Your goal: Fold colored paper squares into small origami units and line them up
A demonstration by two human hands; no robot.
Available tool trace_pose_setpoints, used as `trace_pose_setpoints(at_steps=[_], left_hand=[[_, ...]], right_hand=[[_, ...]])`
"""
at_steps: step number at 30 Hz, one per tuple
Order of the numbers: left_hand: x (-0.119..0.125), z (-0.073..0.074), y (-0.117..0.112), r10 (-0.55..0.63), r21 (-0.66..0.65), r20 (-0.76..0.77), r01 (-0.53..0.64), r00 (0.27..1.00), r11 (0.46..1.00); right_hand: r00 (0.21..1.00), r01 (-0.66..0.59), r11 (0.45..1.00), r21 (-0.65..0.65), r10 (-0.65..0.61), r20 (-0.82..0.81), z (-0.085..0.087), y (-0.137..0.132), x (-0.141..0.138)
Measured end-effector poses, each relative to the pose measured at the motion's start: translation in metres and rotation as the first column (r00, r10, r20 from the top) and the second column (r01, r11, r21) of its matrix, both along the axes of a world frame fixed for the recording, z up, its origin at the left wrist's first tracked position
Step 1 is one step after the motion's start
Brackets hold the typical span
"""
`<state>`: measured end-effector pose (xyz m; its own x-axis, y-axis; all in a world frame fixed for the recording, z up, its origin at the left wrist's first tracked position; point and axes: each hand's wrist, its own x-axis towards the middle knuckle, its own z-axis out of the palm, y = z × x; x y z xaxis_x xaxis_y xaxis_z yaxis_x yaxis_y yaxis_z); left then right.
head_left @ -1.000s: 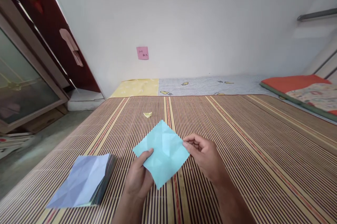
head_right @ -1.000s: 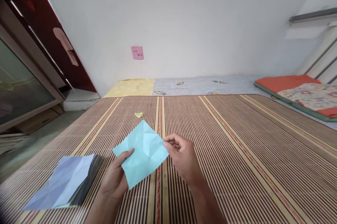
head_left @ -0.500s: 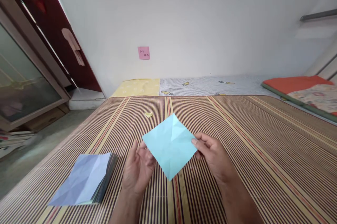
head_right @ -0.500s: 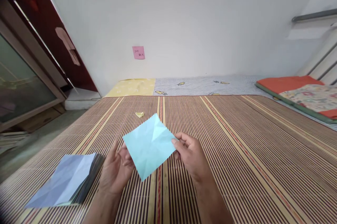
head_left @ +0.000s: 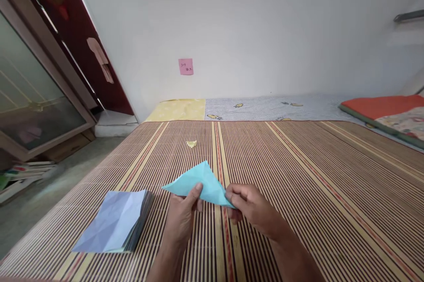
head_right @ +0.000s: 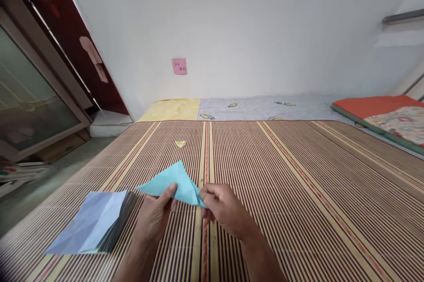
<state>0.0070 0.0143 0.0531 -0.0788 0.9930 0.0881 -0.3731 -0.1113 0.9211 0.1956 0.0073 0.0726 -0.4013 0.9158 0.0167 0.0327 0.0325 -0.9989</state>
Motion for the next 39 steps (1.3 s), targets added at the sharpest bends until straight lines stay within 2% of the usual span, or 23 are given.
trace_pose_setpoints(at_steps=[3,6,8,12,15,18,25,33,36,39], left_hand=[[0.005,-0.001,-0.002,0.011,-0.004,-0.021,-0.011,1.0,1.0],[0.009,-0.004,-0.004,0.042,-0.02,-0.003,-0.042,0.999,0.999],[0.008,-0.005,-0.003,0.097,-0.044,0.037,-0.096,0.995,0.994],[-0.005,-0.001,0.002,0.177,-0.08,0.132,-0.167,0.975,0.983],[-0.009,0.002,0.004,0.077,-0.023,0.191,-0.074,0.979,0.997],[-0.003,0.002,0.002,-0.052,-0.038,0.173,0.06,0.984,0.997],[0.006,0.0,0.0,-0.006,-0.126,0.243,0.038,0.97,0.991],[0.001,-0.005,0.003,0.005,-0.109,0.162,0.013,0.987,0.994],[-0.001,-0.005,0.003,-0.047,-0.11,0.096,0.058,0.994,0.992],[0.0,-0.005,0.0,-0.137,-0.123,0.033,0.14,0.99,0.982]], right_hand=[[1.0,-0.004,0.995,0.104,0.003,0.013,0.004,-0.002,-0.004],[0.994,0.077,0.987,0.142,-0.087,0.065,0.002,-0.002,-0.008],[0.988,0.115,0.985,0.126,-0.127,0.091,-0.002,-0.001,-0.008],[0.992,0.111,0.992,0.059,-0.114,0.056,-0.007,0.002,-0.002],[0.989,0.149,0.987,0.058,-0.15,0.014,-0.008,0.003,-0.001],[0.985,0.17,0.984,0.061,-0.17,-0.01,-0.007,0.003,-0.004],[0.997,0.081,0.995,0.061,-0.08,-0.017,-0.006,0.002,-0.007],[0.996,0.056,0.994,0.09,-0.061,0.061,-0.006,0.005,0.007],[0.991,0.097,0.988,0.118,-0.107,0.082,-0.003,0.006,0.014],[0.986,0.166,0.979,0.118,-0.168,0.008,-0.002,0.007,0.013]])
